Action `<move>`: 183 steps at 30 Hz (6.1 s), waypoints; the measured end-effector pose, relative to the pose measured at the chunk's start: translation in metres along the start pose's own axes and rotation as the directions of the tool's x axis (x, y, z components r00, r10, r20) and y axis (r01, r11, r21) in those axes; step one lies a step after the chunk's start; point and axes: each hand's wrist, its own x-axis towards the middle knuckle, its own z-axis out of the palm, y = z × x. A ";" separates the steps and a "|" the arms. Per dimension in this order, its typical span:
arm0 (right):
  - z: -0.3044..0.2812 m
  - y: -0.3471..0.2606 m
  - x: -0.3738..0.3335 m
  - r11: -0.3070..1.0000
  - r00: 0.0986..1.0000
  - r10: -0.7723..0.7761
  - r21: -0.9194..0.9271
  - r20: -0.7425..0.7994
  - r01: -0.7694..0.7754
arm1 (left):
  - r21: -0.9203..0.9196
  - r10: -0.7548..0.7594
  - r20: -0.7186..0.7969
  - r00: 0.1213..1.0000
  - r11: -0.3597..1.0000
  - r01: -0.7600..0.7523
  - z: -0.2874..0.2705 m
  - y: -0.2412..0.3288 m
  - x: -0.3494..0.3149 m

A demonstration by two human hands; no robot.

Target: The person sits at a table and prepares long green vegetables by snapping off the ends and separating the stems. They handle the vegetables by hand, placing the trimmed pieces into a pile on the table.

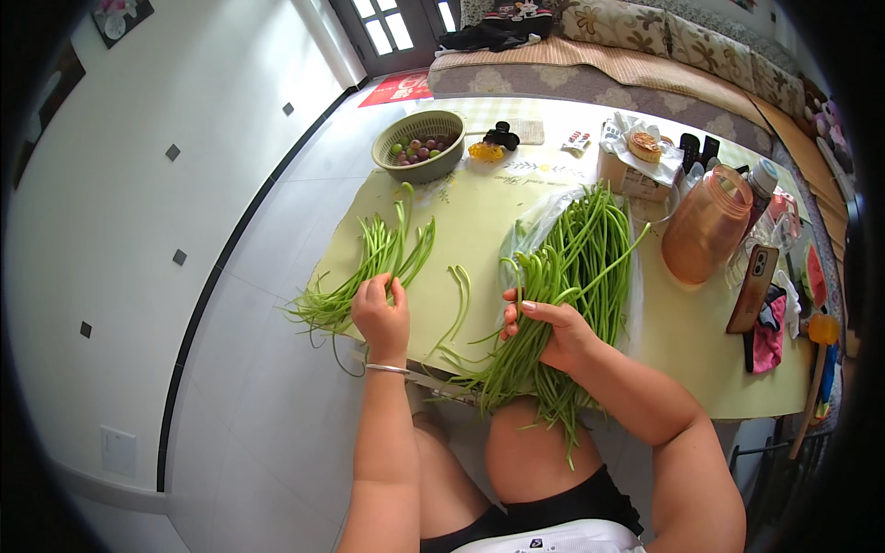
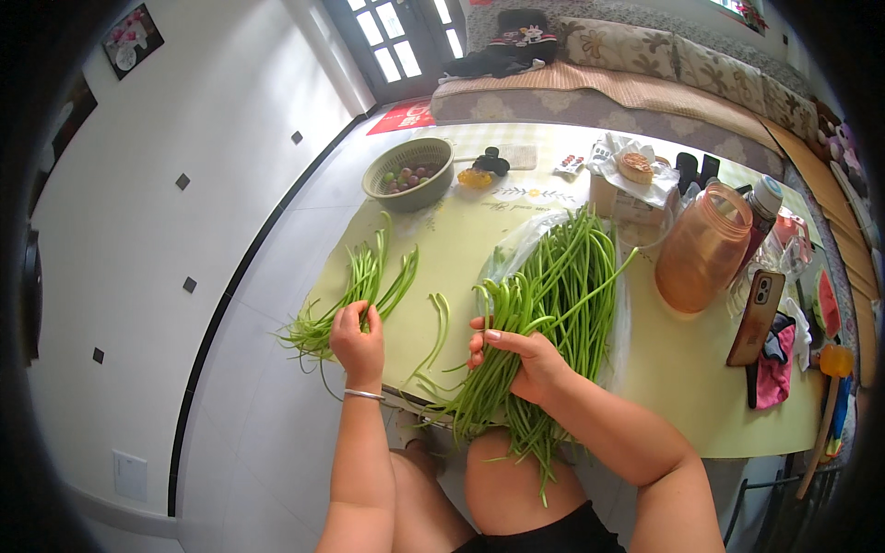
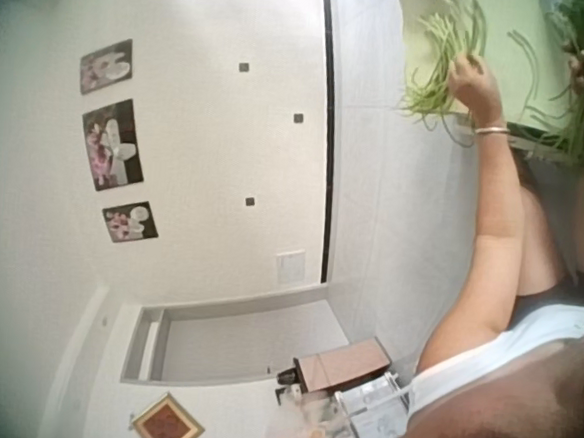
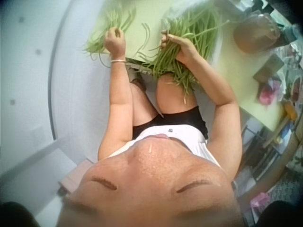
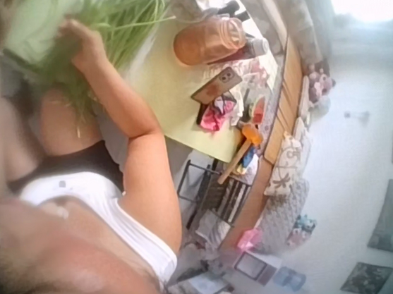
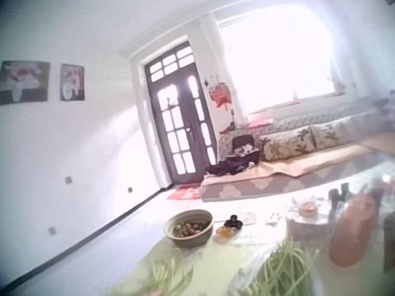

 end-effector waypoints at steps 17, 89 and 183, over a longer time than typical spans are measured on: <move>0.014 -0.001 -0.002 0.997 0.998 -0.034 0.061 -0.053 0.038 | -0.478 0.287 0.348 0.892 0.873 -0.094 -0.083 0.115 -0.024; 0.007 0.000 -0.003 0.997 0.990 0.024 -0.069 -0.139 -0.034 | -0.304 0.025 0.952 0.305 0.186 0.934 -0.066 0.098 -0.008; -0.004 0.004 0.004 1.000 1.000 0.016 0.006 -0.022 -0.016 | 0.407 -0.240 0.097 0.966 0.895 0.181 0.008 -0.021 -0.007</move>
